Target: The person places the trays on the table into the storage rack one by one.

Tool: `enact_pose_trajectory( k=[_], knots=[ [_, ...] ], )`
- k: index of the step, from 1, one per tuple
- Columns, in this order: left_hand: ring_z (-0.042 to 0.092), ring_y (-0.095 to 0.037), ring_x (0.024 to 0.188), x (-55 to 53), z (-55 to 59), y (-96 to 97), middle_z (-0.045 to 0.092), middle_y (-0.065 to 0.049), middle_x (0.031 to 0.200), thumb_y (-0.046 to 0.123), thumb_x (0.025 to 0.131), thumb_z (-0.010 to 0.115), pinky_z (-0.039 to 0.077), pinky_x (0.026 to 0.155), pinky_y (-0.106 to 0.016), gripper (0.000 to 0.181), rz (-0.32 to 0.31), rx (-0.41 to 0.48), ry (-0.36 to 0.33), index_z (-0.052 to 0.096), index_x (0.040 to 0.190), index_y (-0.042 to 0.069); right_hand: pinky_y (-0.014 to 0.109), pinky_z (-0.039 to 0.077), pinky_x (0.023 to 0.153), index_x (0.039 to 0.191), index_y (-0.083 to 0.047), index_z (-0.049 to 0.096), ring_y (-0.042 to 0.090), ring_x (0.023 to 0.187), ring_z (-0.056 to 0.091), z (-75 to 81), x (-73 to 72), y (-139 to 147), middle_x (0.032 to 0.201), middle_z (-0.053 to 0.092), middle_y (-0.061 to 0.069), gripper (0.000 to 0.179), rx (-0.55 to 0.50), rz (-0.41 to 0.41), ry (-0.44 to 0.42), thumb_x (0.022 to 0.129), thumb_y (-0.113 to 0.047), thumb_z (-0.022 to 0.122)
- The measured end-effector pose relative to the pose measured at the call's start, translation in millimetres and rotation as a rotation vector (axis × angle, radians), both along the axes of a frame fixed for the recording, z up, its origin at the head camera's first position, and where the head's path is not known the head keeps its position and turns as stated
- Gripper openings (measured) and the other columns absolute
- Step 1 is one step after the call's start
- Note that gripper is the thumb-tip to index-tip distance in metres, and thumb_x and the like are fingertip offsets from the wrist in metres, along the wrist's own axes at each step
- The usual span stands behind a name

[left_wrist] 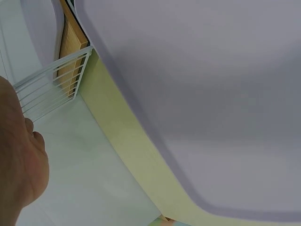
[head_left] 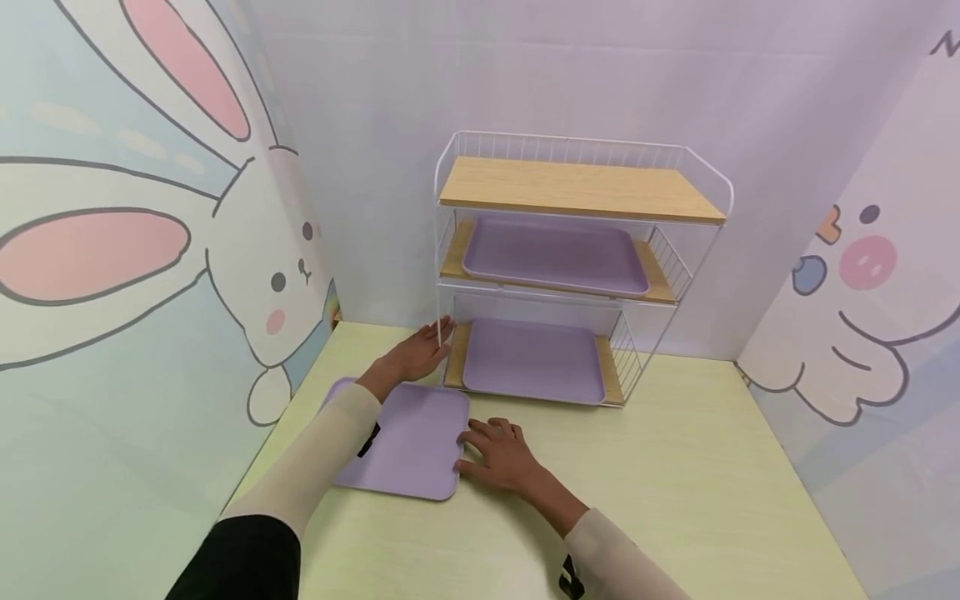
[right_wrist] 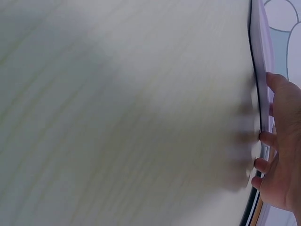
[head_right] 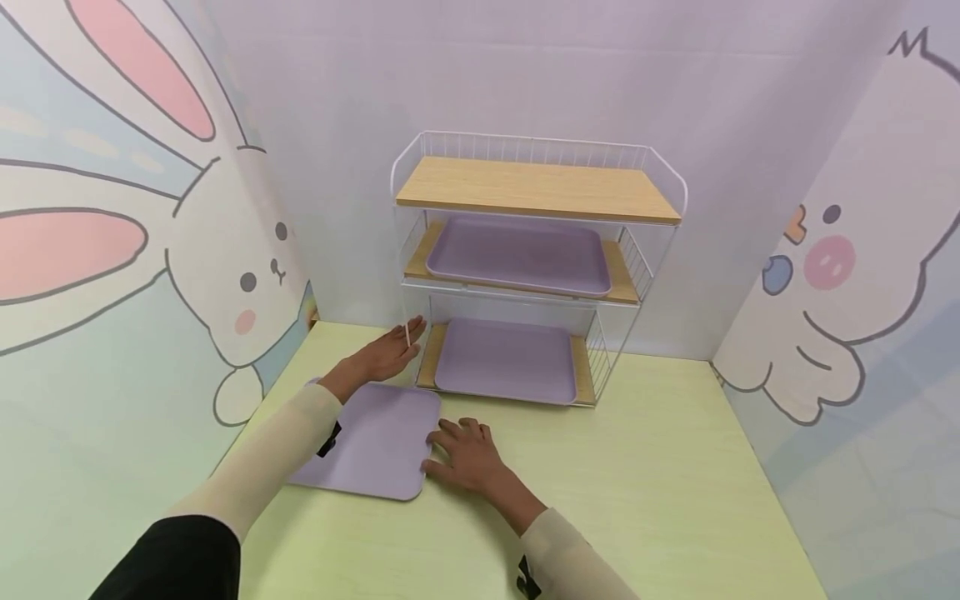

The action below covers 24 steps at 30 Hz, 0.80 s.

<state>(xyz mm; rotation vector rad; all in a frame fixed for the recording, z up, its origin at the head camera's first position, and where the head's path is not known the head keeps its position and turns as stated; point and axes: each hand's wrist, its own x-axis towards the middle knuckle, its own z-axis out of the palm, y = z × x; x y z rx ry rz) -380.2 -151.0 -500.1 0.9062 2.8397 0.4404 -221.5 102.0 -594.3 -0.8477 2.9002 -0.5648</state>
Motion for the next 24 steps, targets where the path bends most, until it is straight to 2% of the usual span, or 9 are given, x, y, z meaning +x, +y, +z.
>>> enact_pose_trajectory(
  k=[6, 12, 19, 24],
  knots=[
    [0.013, -0.042, 0.177, -0.1, 0.6, 0.4, 0.007, -0.025, 0.189, 0.025, 0.124, 0.028, 0.015, 0.145, -0.054, 0.064, 0.002, 0.004, -0.007, 0.011, 0.177, -0.007, 0.072, 0.039, 0.119, 0.144, -0.033, 0.071, 0.051, 0.156, 0.046, 0.6, 5.0, 34, 0.174, 0.055, 0.012, 0.049, -0.045, -0.042, -0.031, 0.107, -0.064, 0.062],
    [0.010, -0.041, 0.178, 1.3, 0.3, -0.2, 0.003, -0.022, 0.190, 0.030, 0.124, 0.026, 0.013, 0.146, -0.052, 0.066, 0.002, 0.010, -0.038, 0.007, 0.178, -0.003, 0.076, 0.038, 0.119, 0.142, -0.031, 0.071, 0.056, 0.157, 0.043, -0.1, 16.7, 78, 0.175, 0.051, 0.020, 0.047, -0.054, -0.088, -0.044, 0.106, -0.061, 0.065],
    [0.009, -0.043, 0.178, 2.6, 1.5, -1.9, 0.003, -0.024, 0.190, 0.032, 0.125, 0.023, 0.013, 0.145, -0.054, 0.066, -0.007, 0.027, -0.052, 0.008, 0.178, -0.005, 0.079, 0.041, 0.114, 0.139, -0.027, 0.073, 0.059, 0.152, 0.047, 5.6, 37.7, 134, 0.169, 0.056, 0.025, 0.043, -0.055, -0.135, 0.018, 0.105, -0.053, 0.071],
    [0.010, -0.044, 0.177, 2.6, 3.1, -2.3, 0.003, -0.025, 0.189, 0.027, 0.125, 0.026, 0.013, 0.145, -0.055, 0.065, -0.015, 0.031, -0.052, 0.008, 0.177, -0.007, 0.078, 0.044, 0.108, 0.133, -0.031, 0.074, 0.058, 0.145, 0.053, 4.8, 48.1, 167, 0.163, 0.062, 0.023, 0.036, -0.061, -0.189, 0.099, 0.101, -0.047, 0.076]
  ],
)
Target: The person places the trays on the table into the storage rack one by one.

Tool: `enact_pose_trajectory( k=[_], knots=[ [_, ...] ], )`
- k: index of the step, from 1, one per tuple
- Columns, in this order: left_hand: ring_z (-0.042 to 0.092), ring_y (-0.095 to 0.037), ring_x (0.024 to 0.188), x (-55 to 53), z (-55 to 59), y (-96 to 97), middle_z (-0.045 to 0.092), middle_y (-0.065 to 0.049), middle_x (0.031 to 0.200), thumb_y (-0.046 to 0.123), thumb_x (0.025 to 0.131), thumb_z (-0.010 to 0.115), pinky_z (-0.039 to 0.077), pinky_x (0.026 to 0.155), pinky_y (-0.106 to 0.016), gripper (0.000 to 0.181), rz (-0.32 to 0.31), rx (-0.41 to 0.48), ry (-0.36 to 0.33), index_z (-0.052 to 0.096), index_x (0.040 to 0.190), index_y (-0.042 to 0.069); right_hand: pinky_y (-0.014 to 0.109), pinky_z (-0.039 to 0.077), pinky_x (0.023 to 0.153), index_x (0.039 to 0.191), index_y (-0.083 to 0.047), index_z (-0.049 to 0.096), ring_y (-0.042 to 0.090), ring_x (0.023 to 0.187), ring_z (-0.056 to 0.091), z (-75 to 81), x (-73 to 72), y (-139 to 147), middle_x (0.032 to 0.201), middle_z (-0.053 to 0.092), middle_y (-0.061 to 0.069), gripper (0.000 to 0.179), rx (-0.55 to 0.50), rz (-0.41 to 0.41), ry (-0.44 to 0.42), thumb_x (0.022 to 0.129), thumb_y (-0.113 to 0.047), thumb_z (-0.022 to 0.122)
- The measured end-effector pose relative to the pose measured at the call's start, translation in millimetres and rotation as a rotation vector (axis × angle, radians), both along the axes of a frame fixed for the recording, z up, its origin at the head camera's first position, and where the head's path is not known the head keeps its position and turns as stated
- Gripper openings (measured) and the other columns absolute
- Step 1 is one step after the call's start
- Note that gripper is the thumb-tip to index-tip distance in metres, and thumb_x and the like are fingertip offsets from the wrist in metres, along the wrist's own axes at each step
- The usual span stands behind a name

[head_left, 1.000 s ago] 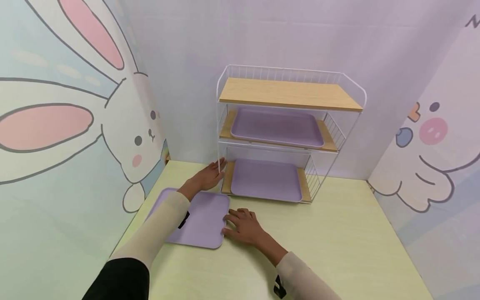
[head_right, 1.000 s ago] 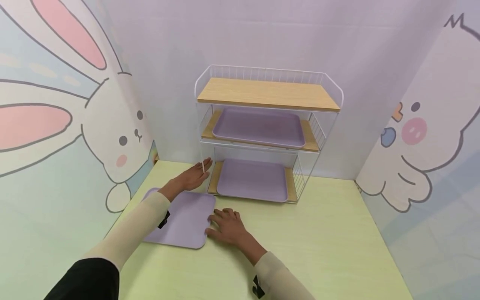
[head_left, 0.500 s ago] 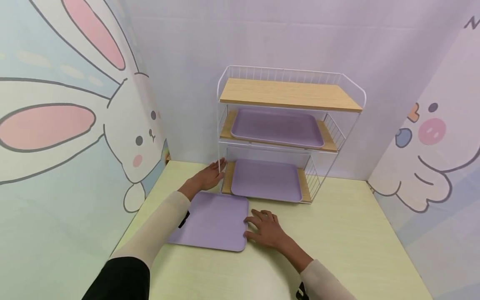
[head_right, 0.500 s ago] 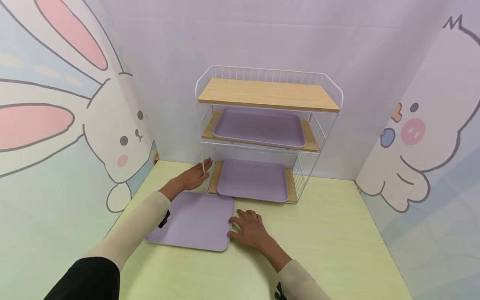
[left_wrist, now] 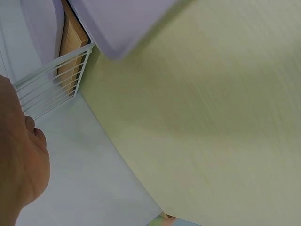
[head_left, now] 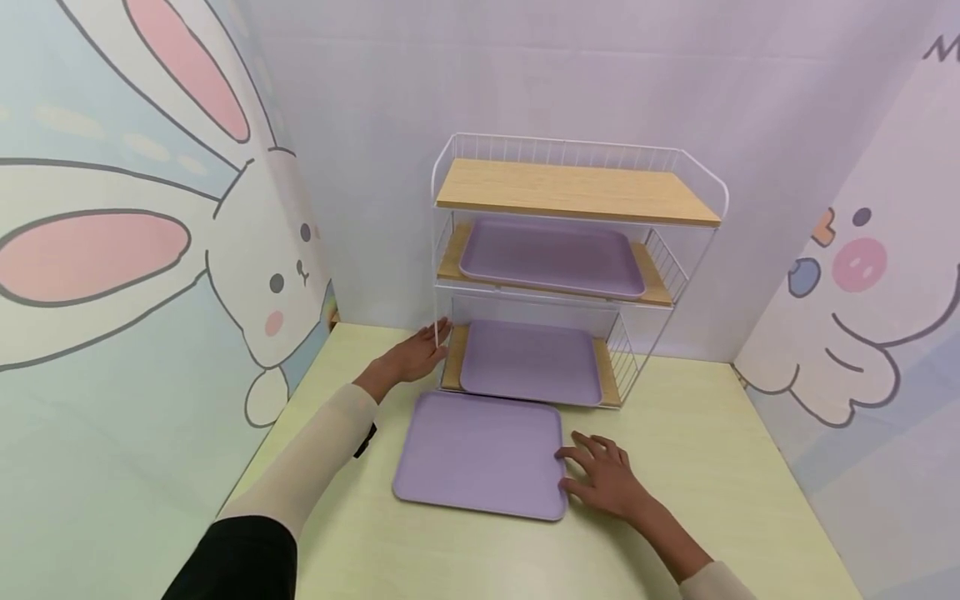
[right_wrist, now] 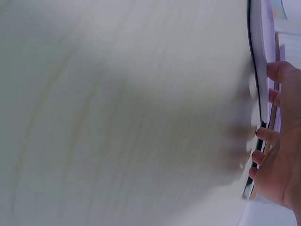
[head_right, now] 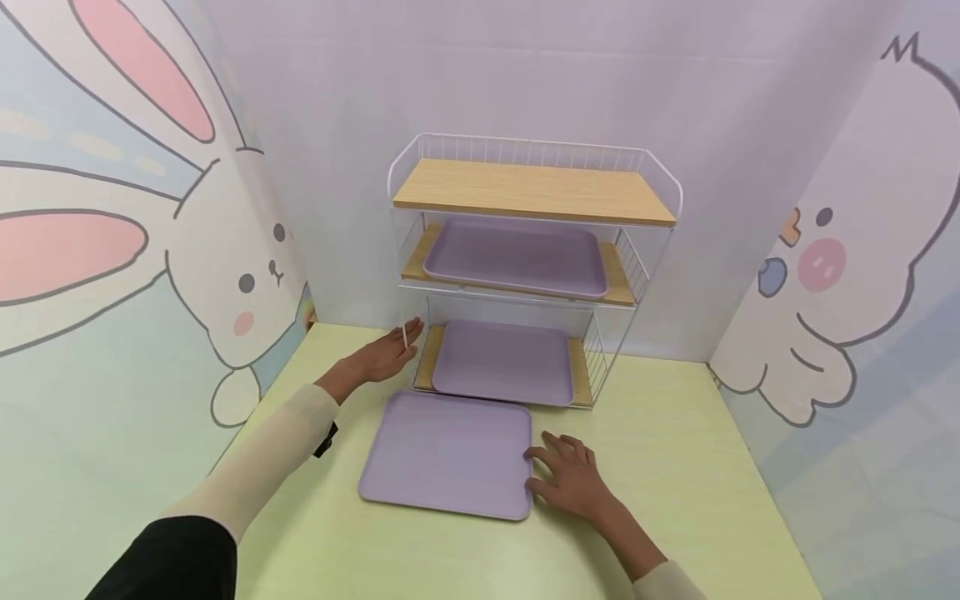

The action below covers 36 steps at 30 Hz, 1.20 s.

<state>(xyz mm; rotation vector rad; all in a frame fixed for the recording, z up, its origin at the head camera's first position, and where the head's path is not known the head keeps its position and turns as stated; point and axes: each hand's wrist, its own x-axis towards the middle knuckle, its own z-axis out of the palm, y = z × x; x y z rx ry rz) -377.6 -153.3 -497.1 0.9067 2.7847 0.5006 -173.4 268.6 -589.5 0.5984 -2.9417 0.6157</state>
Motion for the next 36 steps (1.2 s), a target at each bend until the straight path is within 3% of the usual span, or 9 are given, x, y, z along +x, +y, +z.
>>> enact_pose_trajectory(
  k=[3, 10, 15, 18, 23, 30, 36],
  knots=[
    [0.010, -0.043, 0.177, 0.4, 1.2, 0.2, 0.003, -0.025, 0.189, 0.028, 0.125, 0.026, 0.013, 0.145, -0.054, 0.065, -0.001, -0.004, -0.005, 0.008, 0.177, -0.007, 0.078, 0.044, 0.106, 0.132, -0.033, 0.074, 0.057, 0.143, 0.054, -3.1, 3.2, 13, 0.162, 0.064, 0.022, 0.033, -0.010, -0.031, 0.028, 0.100, -0.042, 0.077],
    [0.011, -0.045, 0.177, 3.1, 3.6, 1.1, 0.004, -0.027, 0.189, 0.025, 0.125, 0.027, 0.015, 0.145, -0.056, 0.064, 0.001, 0.019, -0.016, 0.010, 0.177, -0.008, 0.081, 0.042, 0.105, 0.135, -0.028, 0.073, 0.061, 0.144, 0.051, -13.5, 4.8, 20, 0.164, 0.060, 0.026, 0.036, -0.116, -0.091, 0.001, 0.099, -0.031, 0.074],
    [0.011, -0.044, 0.177, 4.8, 4.5, 2.0, 0.003, -0.026, 0.189, 0.027, 0.125, 0.026, 0.015, 0.145, -0.055, 0.064, 0.003, 0.022, -0.019, 0.009, 0.177, -0.008, 0.085, 0.041, 0.107, 0.153, -0.010, 0.065, 0.067, 0.146, 0.047, -21.4, 0.5, 11, 0.164, 0.053, 0.037, 0.056, -0.247, -0.195, -0.014, 0.102, -0.031, 0.075],
    [0.010, -0.044, 0.177, 4.4, 4.2, 1.6, 0.002, -0.026, 0.189, 0.028, 0.125, 0.024, 0.015, 0.145, -0.055, 0.065, 0.005, 0.016, -0.016, 0.008, 0.177, -0.007, 0.088, 0.034, 0.116, 0.161, 0.002, 0.055, 0.069, 0.153, 0.040, -28.8, -6.6, 3, 0.168, 0.044, 0.042, 0.070, -0.304, -0.270, -0.012, 0.104, -0.035, 0.071],
    [0.008, -0.043, 0.177, 2.7, 1.9, 1.2, 0.000, -0.025, 0.189, 0.030, 0.125, 0.022, 0.014, 0.145, -0.054, 0.065, 0.009, 0.020, -0.025, 0.005, 0.177, -0.006, 0.087, 0.023, 0.125, 0.163, 0.014, 0.046, 0.070, 0.162, 0.025, -42.8, -15.6, -8, 0.173, 0.030, 0.049, 0.079, -0.292, -0.321, 0.031, 0.108, -0.040, 0.064],
    [0.006, -0.041, 0.178, 0.2, -3.3, 0.4, -0.002, -0.023, 0.190, 0.030, 0.125, 0.023, 0.013, 0.145, -0.054, 0.066, 0.007, 0.011, -0.023, 0.004, 0.177, -0.005, 0.087, 0.017, 0.125, 0.157, 0.016, 0.054, 0.073, 0.160, 0.022, -38.7, -14.4, -23, 0.171, 0.030, 0.050, 0.060, -0.335, -0.387, 0.034, 0.111, -0.024, 0.053],
    [0.006, -0.043, 0.178, -1.7, -3.2, 0.1, 0.000, -0.026, 0.189, 0.032, 0.125, 0.020, 0.013, 0.145, -0.056, 0.067, 0.004, 0.022, -0.010, 0.006, 0.177, -0.007, 0.086, 0.026, 0.115, 0.151, 0.017, 0.060, 0.071, 0.151, 0.034, -40.2, -13.6, -27, 0.167, 0.040, 0.049, 0.053, -0.370, -0.453, 0.093, 0.112, -0.016, 0.047]
  ],
)
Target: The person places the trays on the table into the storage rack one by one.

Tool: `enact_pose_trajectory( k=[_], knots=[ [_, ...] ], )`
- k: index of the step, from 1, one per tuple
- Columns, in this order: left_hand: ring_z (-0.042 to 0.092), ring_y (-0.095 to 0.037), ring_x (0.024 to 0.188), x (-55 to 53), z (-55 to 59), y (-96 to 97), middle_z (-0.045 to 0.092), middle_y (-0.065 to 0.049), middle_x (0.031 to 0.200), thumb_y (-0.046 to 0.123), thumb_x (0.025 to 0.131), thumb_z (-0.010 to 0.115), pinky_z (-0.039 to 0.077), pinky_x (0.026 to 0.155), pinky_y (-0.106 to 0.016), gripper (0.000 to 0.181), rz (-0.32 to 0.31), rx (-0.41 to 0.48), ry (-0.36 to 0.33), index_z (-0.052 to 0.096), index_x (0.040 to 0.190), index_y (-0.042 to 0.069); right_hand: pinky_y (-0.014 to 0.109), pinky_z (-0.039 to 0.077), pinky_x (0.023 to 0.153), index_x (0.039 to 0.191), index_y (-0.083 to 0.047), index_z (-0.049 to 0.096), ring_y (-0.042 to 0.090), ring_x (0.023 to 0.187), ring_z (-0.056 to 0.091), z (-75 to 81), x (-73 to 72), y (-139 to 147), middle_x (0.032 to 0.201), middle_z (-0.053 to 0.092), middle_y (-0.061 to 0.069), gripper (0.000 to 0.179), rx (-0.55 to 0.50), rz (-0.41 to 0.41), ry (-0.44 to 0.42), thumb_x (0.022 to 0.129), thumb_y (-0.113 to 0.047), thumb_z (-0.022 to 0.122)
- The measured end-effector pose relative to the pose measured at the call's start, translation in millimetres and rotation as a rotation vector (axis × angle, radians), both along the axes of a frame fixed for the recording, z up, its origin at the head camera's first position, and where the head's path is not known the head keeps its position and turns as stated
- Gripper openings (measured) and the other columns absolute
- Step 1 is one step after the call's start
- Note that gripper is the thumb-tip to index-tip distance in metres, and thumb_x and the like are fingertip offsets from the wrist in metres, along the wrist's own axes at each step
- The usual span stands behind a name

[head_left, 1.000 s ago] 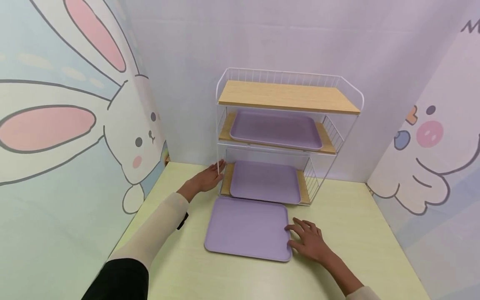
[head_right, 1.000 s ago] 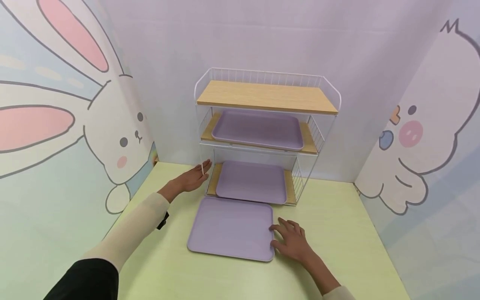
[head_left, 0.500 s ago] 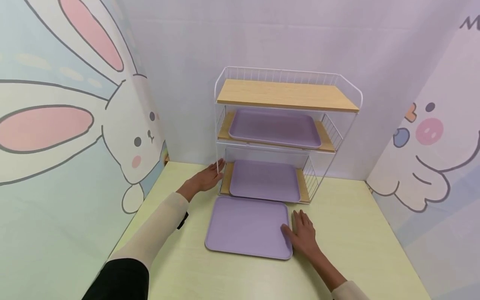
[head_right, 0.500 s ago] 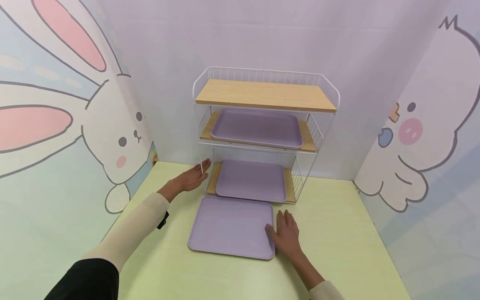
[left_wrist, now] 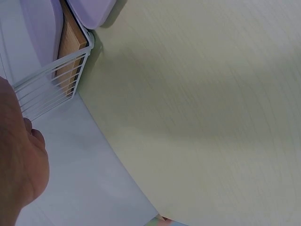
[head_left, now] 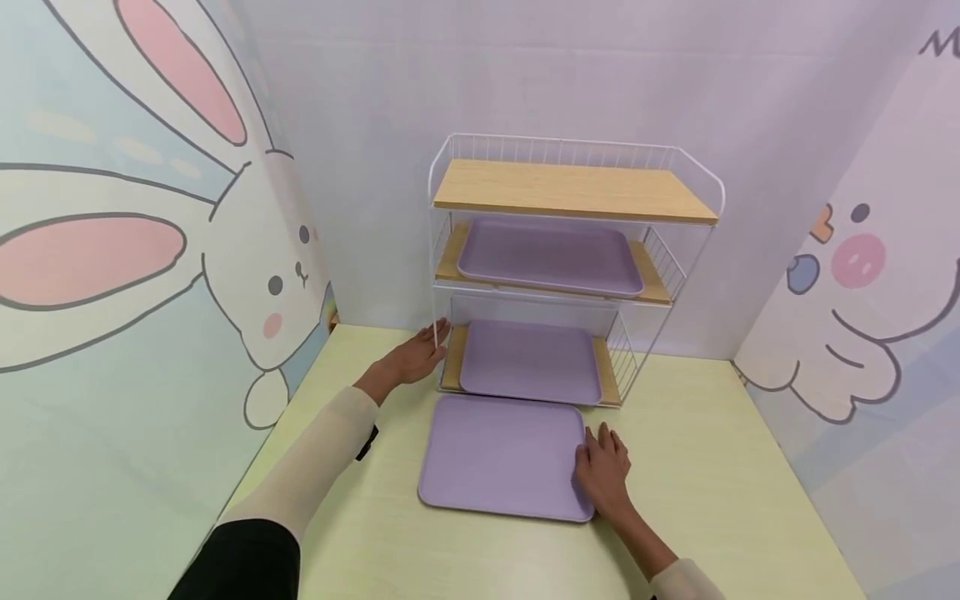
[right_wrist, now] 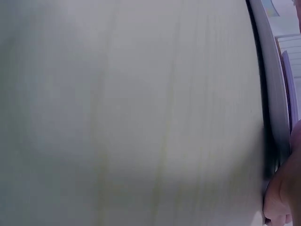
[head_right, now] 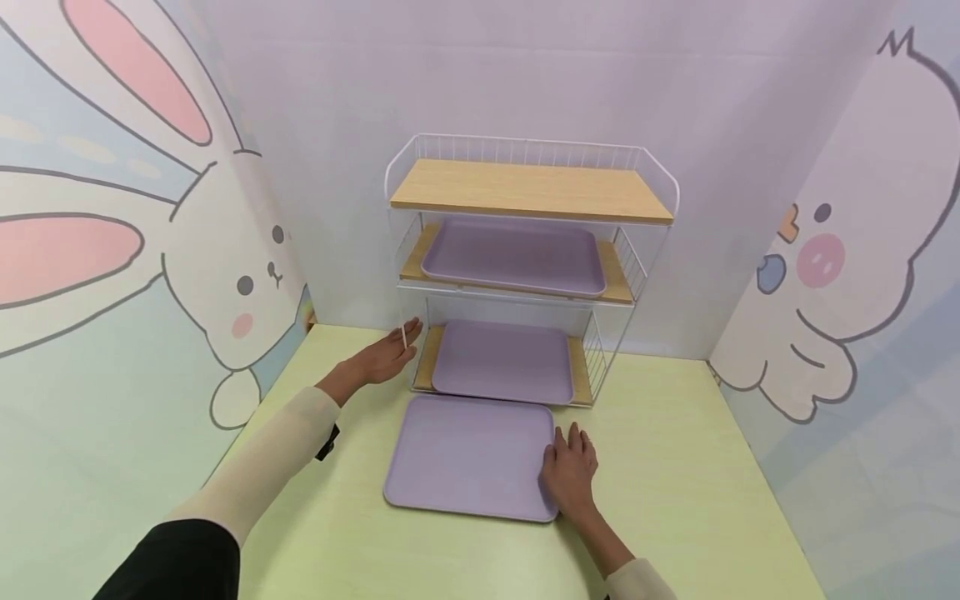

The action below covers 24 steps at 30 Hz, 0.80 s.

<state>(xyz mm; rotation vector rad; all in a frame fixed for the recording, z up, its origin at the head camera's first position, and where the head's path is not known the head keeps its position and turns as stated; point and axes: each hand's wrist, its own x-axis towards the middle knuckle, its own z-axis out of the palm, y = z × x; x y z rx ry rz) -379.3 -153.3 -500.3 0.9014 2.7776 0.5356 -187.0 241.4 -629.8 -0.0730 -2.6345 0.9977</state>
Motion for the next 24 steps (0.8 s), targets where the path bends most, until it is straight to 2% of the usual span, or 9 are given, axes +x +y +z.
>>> enact_pose_trajectory(
  k=[4, 8, 11, 13, 16, 21, 23, 24],
  knots=[
    [0.005, -0.042, 0.178, 0.5, 1.1, 1.4, 0.000, -0.026, 0.189, 0.032, 0.125, 0.020, 0.012, 0.145, -0.054, 0.067, -0.003, -0.008, 0.003, 0.006, 0.177, -0.007, 0.080, 0.034, 0.102, 0.147, 0.016, 0.064, 0.069, 0.132, 0.046, 6.6, 9.1, -2, 0.151, 0.057, 0.045, 0.051, -0.048, -0.043, 0.035, 0.111, -0.017, 0.049],
    [0.005, -0.041, 0.178, 1.4, 3.5, 2.4, 0.000, -0.025, 0.189, 0.031, 0.125, 0.022, 0.012, 0.146, -0.054, 0.066, -0.003, -0.003, 0.002, 0.006, 0.177, -0.007, 0.072, 0.047, 0.102, 0.151, 0.013, 0.063, 0.060, 0.123, 0.060, 21.5, 17.2, -3, 0.136, 0.066, 0.040, 0.050, -0.062, -0.079, -0.048, 0.114, -0.017, 0.051],
    [0.005, -0.041, 0.178, 1.6, 4.8, 2.1, 0.000, -0.024, 0.190, 0.032, 0.125, 0.021, 0.012, 0.146, -0.054, 0.067, 0.000, 0.002, -0.002, 0.006, 0.177, -0.006, 0.071, 0.054, 0.106, 0.161, 0.009, 0.055, 0.058, 0.131, 0.067, 33.8, 21.1, -1, 0.143, 0.067, 0.040, 0.053, -0.070, -0.076, -0.172, 0.118, -0.021, 0.046],
    [0.005, -0.041, 0.178, 1.3, 4.5, 1.2, 0.000, -0.024, 0.190, 0.033, 0.125, 0.021, 0.012, 0.146, -0.054, 0.067, 0.003, -0.001, 0.000, 0.006, 0.177, -0.006, 0.073, 0.053, 0.111, 0.166, 0.006, 0.050, 0.060, 0.140, 0.063, 38.3, 22.7, 1, 0.152, 0.065, 0.038, 0.056, -0.087, -0.070, -0.235, 0.120, -0.026, 0.042],
    [0.005, -0.042, 0.178, 1.0, 2.8, 0.1, 0.000, -0.025, 0.189, 0.033, 0.124, 0.020, 0.013, 0.145, -0.054, 0.067, 0.004, 0.002, 0.004, 0.006, 0.177, -0.007, 0.074, 0.049, 0.116, 0.169, 0.001, 0.048, 0.062, 0.148, 0.055, 38.9, 23.5, 3, 0.161, 0.058, 0.034, 0.059, -0.141, -0.074, -0.277, 0.120, -0.032, 0.039],
    [0.006, -0.043, 0.178, 0.4, -1.3, 0.2, 0.000, -0.025, 0.189, 0.026, 0.124, 0.024, 0.013, 0.145, -0.055, 0.065, 0.001, 0.009, 0.009, 0.006, 0.177, -0.007, 0.074, 0.037, 0.129, 0.174, -0.003, 0.040, 0.061, 0.162, 0.038, 35.5, 24.6, 5, 0.174, 0.042, 0.035, 0.063, -0.355, -0.068, -0.355, 0.120, -0.036, 0.038],
    [0.006, -0.043, 0.178, 0.7, -1.8, 0.2, 0.000, -0.025, 0.189, 0.025, 0.124, 0.025, 0.014, 0.145, -0.055, 0.064, 0.002, 0.014, 0.005, 0.006, 0.177, -0.007, 0.071, 0.042, 0.127, 0.177, -0.006, 0.034, 0.059, 0.159, 0.045, 35.2, 25.2, 5, 0.176, 0.038, 0.037, 0.065, -0.440, -0.066, -0.389, 0.119, -0.034, 0.046],
    [0.006, -0.043, 0.178, 0.9, -1.8, -0.1, 0.000, -0.025, 0.189, 0.025, 0.124, 0.025, 0.014, 0.145, -0.056, 0.065, 0.005, 0.014, 0.003, 0.006, 0.177, -0.006, 0.067, 0.049, 0.122, 0.178, -0.008, 0.032, 0.058, 0.153, 0.052, 35.0, 25.4, 5, 0.175, 0.039, 0.038, 0.069, -0.477, -0.066, -0.394, 0.118, -0.034, 0.052]
  ],
)
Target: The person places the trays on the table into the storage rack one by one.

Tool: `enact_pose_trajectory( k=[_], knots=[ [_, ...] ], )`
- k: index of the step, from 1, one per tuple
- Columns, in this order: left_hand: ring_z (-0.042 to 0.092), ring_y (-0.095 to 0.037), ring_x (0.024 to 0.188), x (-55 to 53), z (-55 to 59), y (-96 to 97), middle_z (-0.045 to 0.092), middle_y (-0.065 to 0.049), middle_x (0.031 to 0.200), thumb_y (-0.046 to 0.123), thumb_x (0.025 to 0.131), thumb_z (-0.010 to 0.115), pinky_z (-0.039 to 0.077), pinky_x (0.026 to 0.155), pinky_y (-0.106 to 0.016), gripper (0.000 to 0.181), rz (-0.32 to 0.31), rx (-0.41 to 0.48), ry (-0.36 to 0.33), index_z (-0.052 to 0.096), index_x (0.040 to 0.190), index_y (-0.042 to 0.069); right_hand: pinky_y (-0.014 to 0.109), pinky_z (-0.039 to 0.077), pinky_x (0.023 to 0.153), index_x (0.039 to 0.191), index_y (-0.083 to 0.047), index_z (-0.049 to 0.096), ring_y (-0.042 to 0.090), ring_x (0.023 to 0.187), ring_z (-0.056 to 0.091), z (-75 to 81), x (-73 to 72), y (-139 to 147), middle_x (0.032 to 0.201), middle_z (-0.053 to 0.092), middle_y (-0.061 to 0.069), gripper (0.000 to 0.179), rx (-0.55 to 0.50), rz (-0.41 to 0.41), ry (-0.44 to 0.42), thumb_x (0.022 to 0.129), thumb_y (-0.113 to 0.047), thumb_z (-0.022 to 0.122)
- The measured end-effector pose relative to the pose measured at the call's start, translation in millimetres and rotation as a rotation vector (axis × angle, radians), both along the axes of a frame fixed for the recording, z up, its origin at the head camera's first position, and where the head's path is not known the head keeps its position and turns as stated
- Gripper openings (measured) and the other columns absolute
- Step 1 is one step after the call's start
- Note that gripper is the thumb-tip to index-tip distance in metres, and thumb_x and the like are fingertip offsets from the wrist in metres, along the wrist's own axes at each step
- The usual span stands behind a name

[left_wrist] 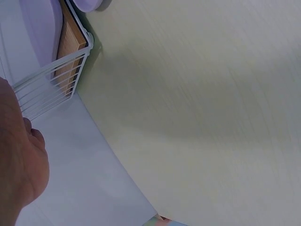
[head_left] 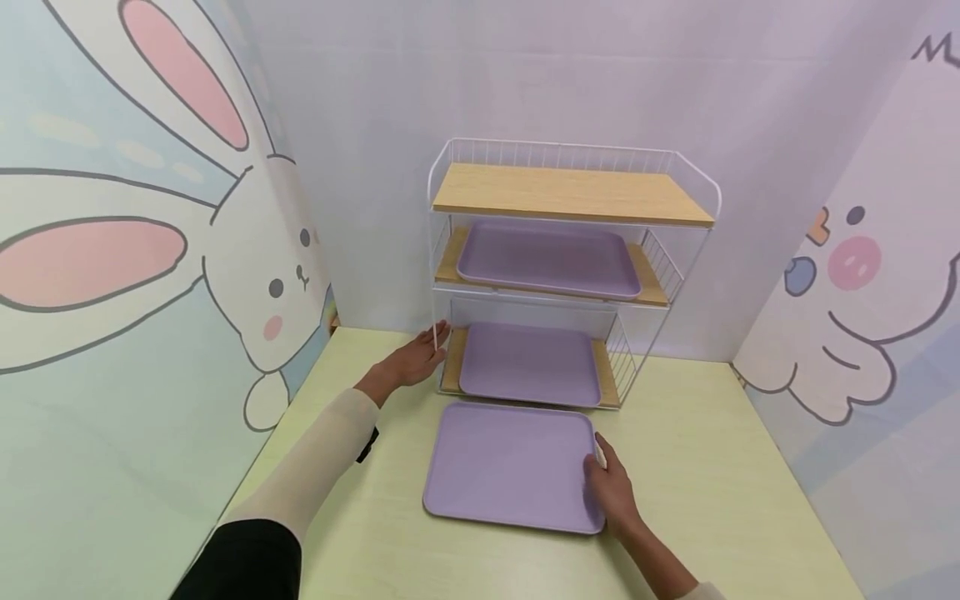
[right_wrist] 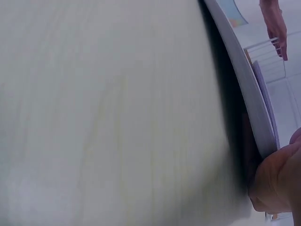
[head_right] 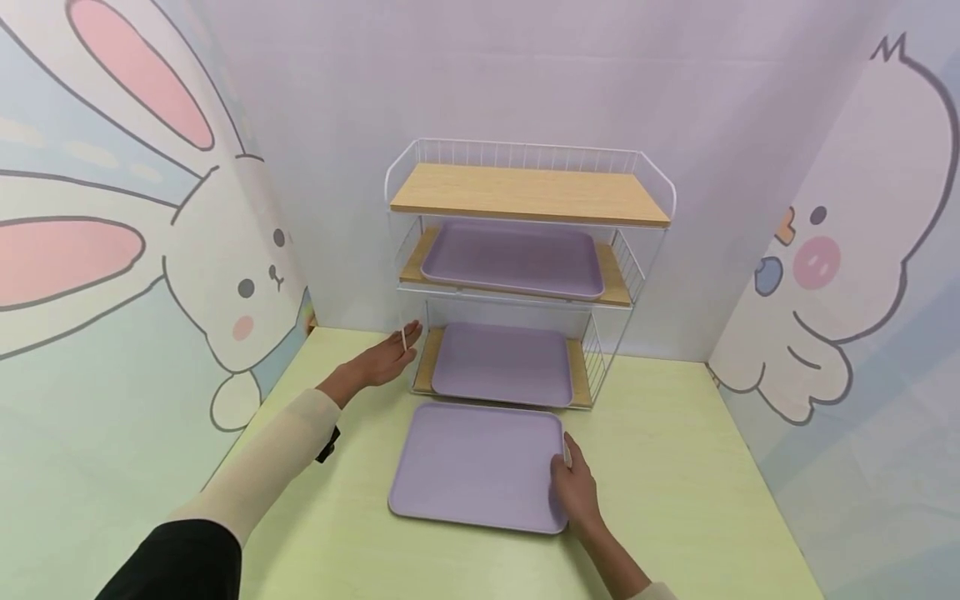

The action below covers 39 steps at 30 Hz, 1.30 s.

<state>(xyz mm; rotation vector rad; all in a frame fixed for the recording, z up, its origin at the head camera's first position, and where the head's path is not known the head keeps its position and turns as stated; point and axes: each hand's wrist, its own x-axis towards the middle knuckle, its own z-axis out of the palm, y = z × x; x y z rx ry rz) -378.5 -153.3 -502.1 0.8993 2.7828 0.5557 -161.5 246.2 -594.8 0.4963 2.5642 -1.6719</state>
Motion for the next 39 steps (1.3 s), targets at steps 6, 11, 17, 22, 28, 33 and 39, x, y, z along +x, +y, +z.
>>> enact_pose_trajectory(
  k=[6, 11, 17, 22, 28, 33, 39],
  knots=[
    [0.006, -0.043, 0.178, 1.5, 0.5, -1.3, -0.001, -0.022, 0.190, 0.032, 0.124, 0.021, 0.015, 0.145, -0.056, 0.066, 0.017, -0.009, -0.016, 0.005, 0.178, -0.003, 0.043, 0.062, 0.090, 0.182, -0.014, 0.022, 0.046, 0.122, 0.071, 4.3, 0.6, -5, 0.170, 0.042, 0.044, 0.117, -0.074, -0.006, -0.002, 0.091, -0.028, 0.095],
    [0.006, -0.042, 0.178, 3.8, 1.3, 0.2, -0.001, -0.021, 0.190, 0.032, 0.125, 0.022, 0.016, 0.144, -0.056, 0.066, 0.023, -0.002, -0.018, 0.005, 0.179, -0.002, 0.045, 0.065, 0.093, 0.182, -0.012, 0.023, 0.048, 0.127, 0.070, 8.6, 2.3, -5, 0.171, 0.039, 0.044, 0.126, -0.107, -0.012, -0.004, 0.083, -0.018, 0.101],
    [0.006, -0.041, 0.178, 3.7, 0.7, 0.7, -0.001, -0.021, 0.190, 0.032, 0.125, 0.023, 0.016, 0.145, -0.056, 0.066, 0.021, 0.004, -0.013, 0.004, 0.178, -0.002, 0.041, 0.067, 0.085, 0.181, -0.011, 0.022, 0.040, 0.114, 0.075, 16.9, 3.6, -1, 0.164, 0.043, 0.050, 0.125, -0.121, -0.011, -0.015, 0.084, -0.016, 0.101],
    [0.005, -0.042, 0.178, 0.5, -1.4, 0.7, -0.002, -0.021, 0.190, 0.030, 0.125, 0.025, 0.015, 0.145, -0.057, 0.066, 0.026, 0.022, -0.025, 0.004, 0.179, -0.001, 0.040, 0.069, 0.079, 0.183, -0.016, 0.019, 0.029, 0.099, 0.079, 31.5, 0.7, 5, 0.161, 0.045, 0.051, 0.126, -0.163, -0.013, -0.031, 0.086, -0.017, 0.099],
    [0.004, -0.048, 0.177, -0.9, -9.0, 2.5, -0.002, -0.026, 0.189, 0.022, 0.124, 0.025, 0.013, 0.144, -0.060, 0.064, 0.021, 0.097, -0.017, 0.005, 0.177, -0.006, 0.040, 0.070, 0.077, 0.183, -0.020, 0.020, 0.025, 0.094, 0.080, 66.0, -2.3, 14, 0.158, 0.051, 0.046, 0.123, -0.190, -0.017, -0.032, 0.088, -0.021, 0.098],
    [0.004, -0.053, 0.175, -1.1, -19.5, 4.4, 0.000, -0.034, 0.186, 0.021, 0.121, 0.028, 0.011, 0.143, -0.065, 0.066, 0.009, 0.299, -0.020, 0.007, 0.174, -0.014, 0.041, 0.071, 0.076, 0.183, -0.025, 0.018, 0.023, 0.093, 0.080, 96.9, -6.2, 22, 0.161, 0.050, 0.044, 0.119, -0.211, -0.009, -0.024, 0.092, -0.021, 0.095],
    [0.018, -0.042, 0.175, -28.4, -79.7, -0.3, 0.006, -0.019, 0.189, 0.042, 0.120, 0.028, 0.017, 0.145, -0.054, 0.075, 0.023, 0.542, 0.009, 0.002, 0.181, 0.007, 0.042, 0.072, 0.078, 0.183, -0.030, 0.010, 0.019, 0.094, 0.079, 136.0, -10.7, 30, 0.168, 0.044, 0.042, 0.121, -0.196, 0.025, -0.028, 0.096, -0.022, 0.093]
  ],
)
